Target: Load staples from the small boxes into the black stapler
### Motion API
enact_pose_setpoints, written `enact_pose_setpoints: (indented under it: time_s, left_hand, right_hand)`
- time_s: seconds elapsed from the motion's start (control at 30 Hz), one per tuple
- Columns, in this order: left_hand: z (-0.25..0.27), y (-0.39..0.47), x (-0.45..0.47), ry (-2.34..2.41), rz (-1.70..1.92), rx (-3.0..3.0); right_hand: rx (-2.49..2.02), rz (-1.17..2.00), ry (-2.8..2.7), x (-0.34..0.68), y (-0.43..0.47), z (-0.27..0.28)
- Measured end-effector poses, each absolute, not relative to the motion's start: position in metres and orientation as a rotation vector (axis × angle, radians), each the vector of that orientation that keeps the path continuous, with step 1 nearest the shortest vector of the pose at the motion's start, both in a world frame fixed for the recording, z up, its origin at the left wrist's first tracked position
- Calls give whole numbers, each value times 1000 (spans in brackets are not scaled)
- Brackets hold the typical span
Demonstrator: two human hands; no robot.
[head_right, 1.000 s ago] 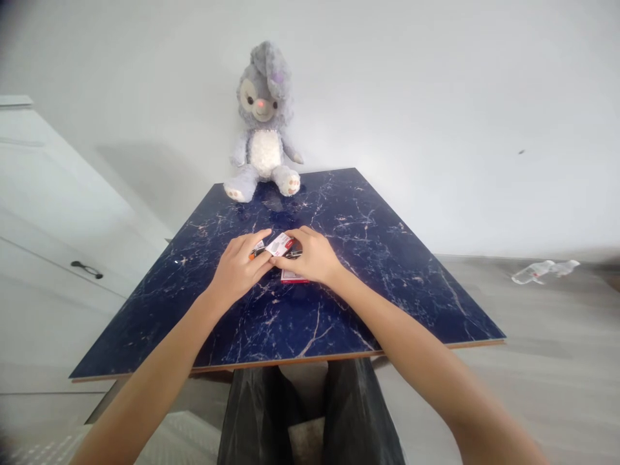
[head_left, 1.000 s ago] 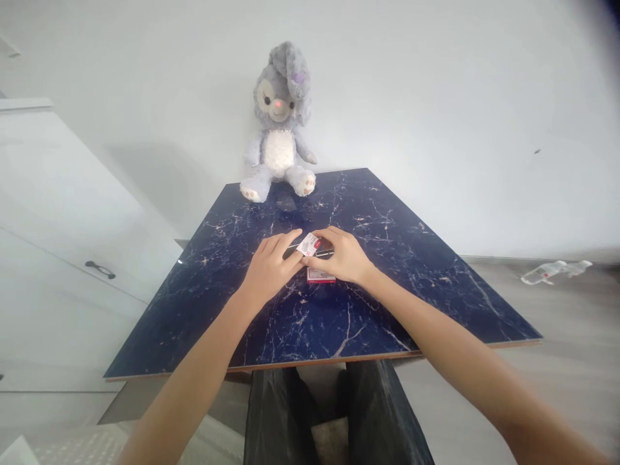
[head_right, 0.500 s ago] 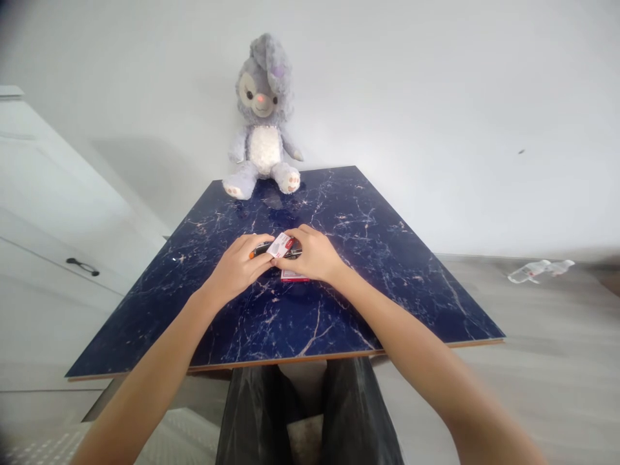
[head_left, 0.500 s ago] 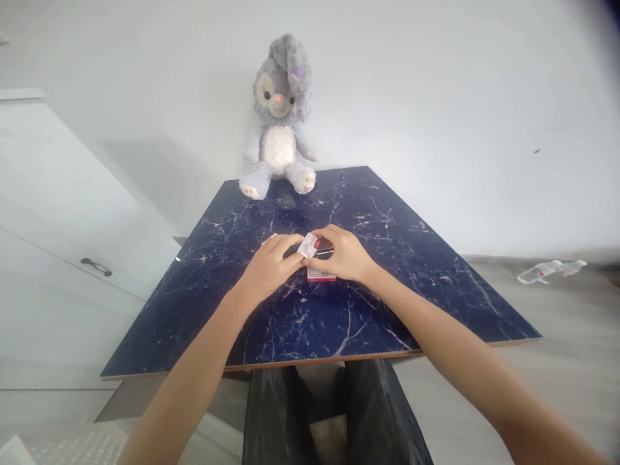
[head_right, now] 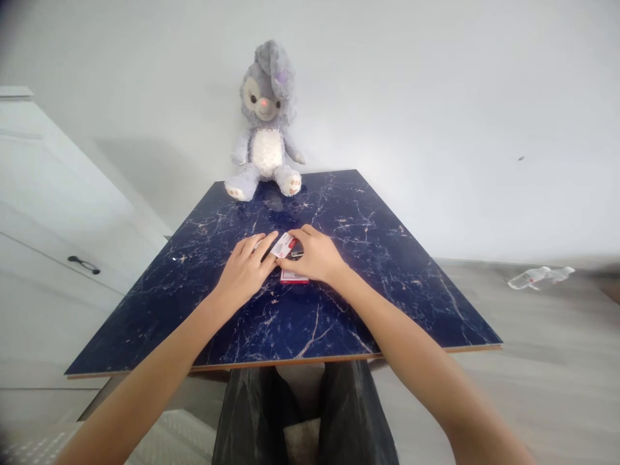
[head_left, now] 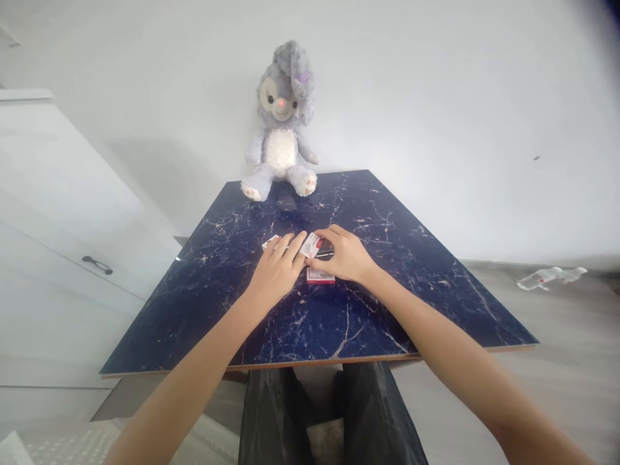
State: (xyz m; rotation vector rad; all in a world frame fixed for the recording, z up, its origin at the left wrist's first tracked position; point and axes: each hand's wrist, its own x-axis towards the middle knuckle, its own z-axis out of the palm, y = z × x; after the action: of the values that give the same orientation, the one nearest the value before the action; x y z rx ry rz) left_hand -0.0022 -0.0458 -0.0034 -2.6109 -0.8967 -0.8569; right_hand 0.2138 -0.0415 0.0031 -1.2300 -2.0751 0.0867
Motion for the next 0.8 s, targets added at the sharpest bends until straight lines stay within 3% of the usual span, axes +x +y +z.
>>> enact_pose_setpoints:
  time_s: [0.57, 0.8]
  left_hand:
    - [-12, -38, -7, -666, -779, -2602]
    - [-9, -39, -9, -555, -926, -2499]
  right_hand:
    - [-1153, 281, -2107, 216, -36, 1]
    - [-1129, 513, -2011, 215, -37, 4]
